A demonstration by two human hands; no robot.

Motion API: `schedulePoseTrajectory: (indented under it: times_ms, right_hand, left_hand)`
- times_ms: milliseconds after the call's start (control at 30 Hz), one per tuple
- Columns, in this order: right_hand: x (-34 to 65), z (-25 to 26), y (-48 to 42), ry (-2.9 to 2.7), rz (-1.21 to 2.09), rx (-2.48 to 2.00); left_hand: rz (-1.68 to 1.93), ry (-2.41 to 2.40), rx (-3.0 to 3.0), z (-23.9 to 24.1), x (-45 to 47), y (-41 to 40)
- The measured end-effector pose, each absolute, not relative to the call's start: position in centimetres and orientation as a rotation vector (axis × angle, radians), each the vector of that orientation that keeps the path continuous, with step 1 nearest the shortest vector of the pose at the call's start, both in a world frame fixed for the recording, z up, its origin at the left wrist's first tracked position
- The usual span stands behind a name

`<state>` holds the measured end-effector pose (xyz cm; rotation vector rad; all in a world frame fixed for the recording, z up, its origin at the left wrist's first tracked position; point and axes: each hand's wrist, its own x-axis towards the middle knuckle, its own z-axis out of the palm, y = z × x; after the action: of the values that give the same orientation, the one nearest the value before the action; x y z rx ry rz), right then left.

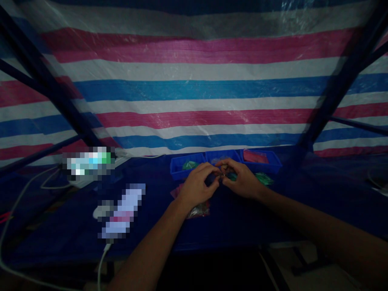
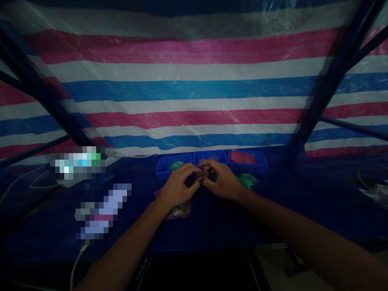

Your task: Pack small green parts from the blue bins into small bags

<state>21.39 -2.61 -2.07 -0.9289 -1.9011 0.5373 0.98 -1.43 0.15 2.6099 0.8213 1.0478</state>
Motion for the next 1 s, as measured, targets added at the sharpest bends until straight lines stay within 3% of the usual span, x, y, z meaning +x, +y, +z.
schedulePoseTrajectory:
  times_ms: [633, 1000]
  right_hand:
    - [20.95, -2.23, -2.73, -1.892, 0.680, -0.801]
    - [21.45, -1.94, -2.67, -1.878, 0.650, -0.816]
  left_hand:
    - [0.926, 0.824, 2.787, -0.31, 0.96, -1.32]
    - [1.043, 0.901, 2.681, -0.05, 0.79, -1.50]
